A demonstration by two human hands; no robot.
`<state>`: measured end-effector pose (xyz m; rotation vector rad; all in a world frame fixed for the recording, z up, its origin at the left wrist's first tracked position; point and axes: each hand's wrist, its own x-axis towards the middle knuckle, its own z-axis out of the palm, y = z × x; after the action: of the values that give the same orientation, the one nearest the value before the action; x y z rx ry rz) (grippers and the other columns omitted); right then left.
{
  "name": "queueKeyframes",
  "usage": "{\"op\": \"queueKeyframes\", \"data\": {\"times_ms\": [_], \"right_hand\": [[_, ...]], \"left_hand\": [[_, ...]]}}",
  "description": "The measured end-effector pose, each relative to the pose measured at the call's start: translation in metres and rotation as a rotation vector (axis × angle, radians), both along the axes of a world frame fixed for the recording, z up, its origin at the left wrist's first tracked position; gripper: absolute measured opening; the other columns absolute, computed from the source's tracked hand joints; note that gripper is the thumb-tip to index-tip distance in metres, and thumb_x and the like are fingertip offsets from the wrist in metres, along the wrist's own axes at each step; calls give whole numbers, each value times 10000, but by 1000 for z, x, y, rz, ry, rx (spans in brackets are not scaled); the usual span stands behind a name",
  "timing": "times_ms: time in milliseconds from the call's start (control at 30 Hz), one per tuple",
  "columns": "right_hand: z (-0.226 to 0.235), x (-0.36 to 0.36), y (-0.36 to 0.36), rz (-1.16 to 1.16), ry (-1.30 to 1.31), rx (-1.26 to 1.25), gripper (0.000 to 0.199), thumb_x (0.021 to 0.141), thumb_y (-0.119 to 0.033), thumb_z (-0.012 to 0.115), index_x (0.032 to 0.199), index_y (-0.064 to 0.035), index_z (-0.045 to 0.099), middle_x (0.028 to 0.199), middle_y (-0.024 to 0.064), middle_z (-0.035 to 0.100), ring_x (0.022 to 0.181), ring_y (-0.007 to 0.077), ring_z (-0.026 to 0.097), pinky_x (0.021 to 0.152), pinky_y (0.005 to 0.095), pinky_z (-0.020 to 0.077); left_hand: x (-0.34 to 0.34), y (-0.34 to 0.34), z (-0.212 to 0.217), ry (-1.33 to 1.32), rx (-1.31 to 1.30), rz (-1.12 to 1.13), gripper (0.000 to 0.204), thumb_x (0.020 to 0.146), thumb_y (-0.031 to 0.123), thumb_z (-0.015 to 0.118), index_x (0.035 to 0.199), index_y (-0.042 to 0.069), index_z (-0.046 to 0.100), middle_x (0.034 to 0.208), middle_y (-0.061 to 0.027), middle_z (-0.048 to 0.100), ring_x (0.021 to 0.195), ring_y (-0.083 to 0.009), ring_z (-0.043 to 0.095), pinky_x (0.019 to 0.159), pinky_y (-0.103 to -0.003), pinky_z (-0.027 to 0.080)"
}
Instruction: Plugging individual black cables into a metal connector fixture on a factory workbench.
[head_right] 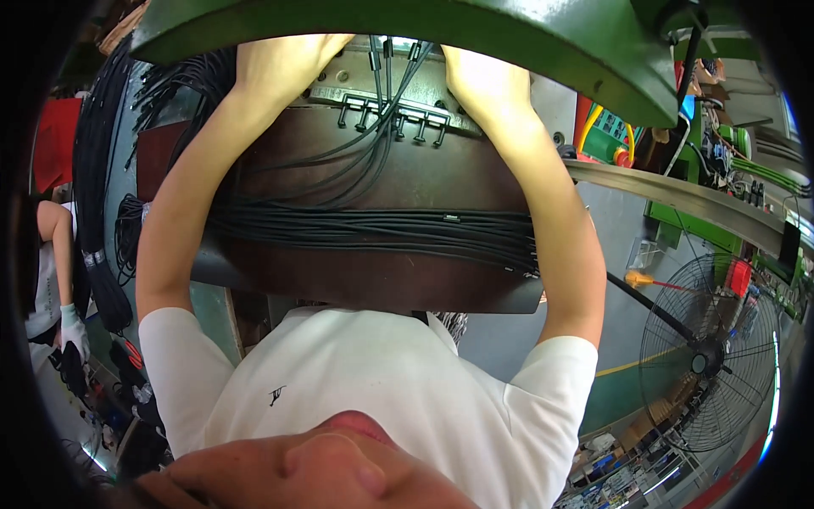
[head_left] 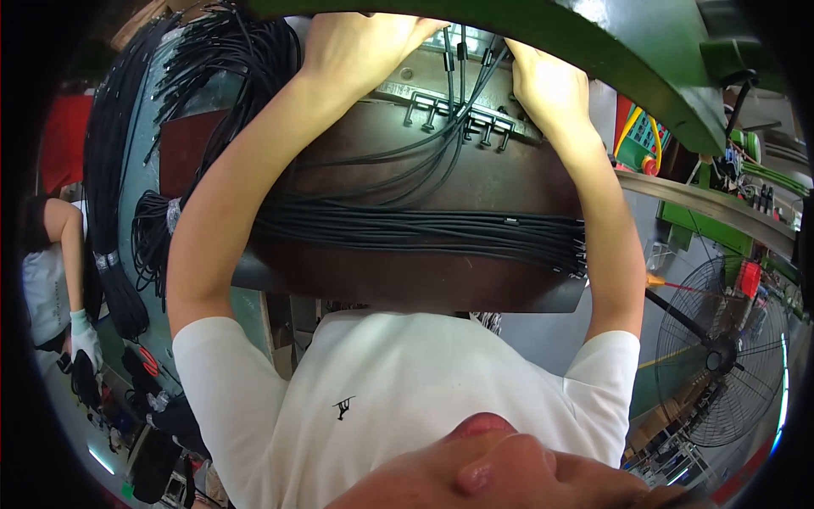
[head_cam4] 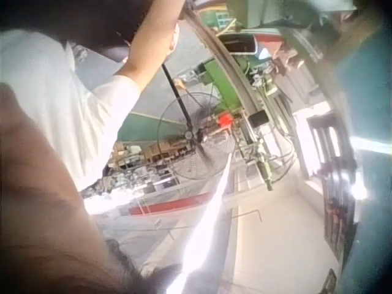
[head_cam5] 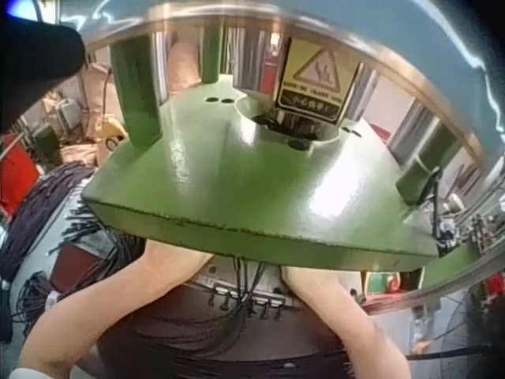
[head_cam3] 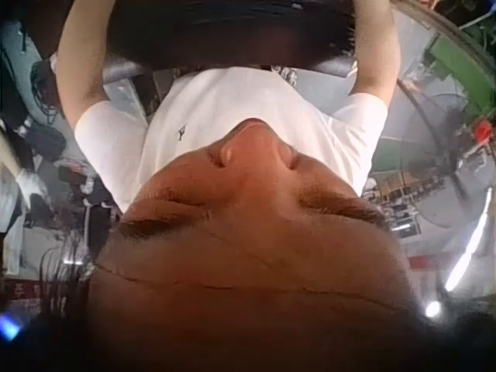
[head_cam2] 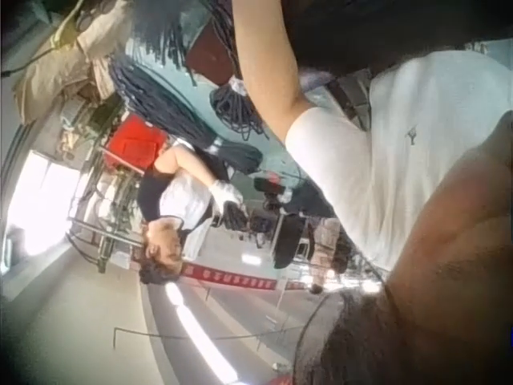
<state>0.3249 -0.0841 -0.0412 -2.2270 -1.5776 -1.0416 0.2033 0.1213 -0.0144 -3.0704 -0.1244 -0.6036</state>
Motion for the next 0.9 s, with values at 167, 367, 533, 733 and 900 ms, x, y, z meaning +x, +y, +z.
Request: {"op": "queueKeyframes", "data": {"times_ms": [167, 367, 533, 733, 900], "right_hand": [[12, -14, -4, -139, 229, -109, 229, 760, -175, 653, 983, -120, 664, 840, 103, 638, 767, 285, 619, 672, 393, 503], [9, -7, 6, -181, 220, -213, 204, 787, -266, 691, 909, -103, 693, 780, 101, 650, 682, 280, 628, 622, 390, 509], [10, -4, 6, -151, 294, -151, 206, 791, -278, 695, 884, -94, 699, 752, 102, 654, 668, 288, 632, 605, 393, 508], [-1, 11, -13, -36, 344, -45, 172, 812, -212, 666, 868, -53, 696, 739, 122, 661, 643, 308, 626, 599, 398, 506], [-4, 15, -15, -80, 366, -70, 225, 814, -232, 684, 931, -39, 684, 858, 128, 675, 771, 291, 637, 694, 384, 501]], "left_hand": [[22, 16, -23, 143, -486, -299, 254, 908, 227, 496, 939, 8, 620, 928, -175, 630, 855, -297, 580, 787, -402, 463], [19, 5, 1, 428, -291, -131, 396, 963, 318, 436, 1225, 32, 513, 1264, -148, 508, 1130, -282, 464, 977, -388, 370], [21, 37, -55, 254, -352, -132, 362, 965, 278, 446, 1209, 24, 529, 1258, -146, 530, 1138, -274, 475, 985, -375, 378], [34, 58, -85, -56, -267, -265, 230, 845, 230, 593, 968, 57, 682, 855, -132, 678, 786, -293, 645, 700, -394, 515], [29, 43, -63, 128, -138, -180, 288, 867, 295, 595, 977, 39, 668, 880, -151, 670, 787, -309, 644, 692, -408, 512]]}}
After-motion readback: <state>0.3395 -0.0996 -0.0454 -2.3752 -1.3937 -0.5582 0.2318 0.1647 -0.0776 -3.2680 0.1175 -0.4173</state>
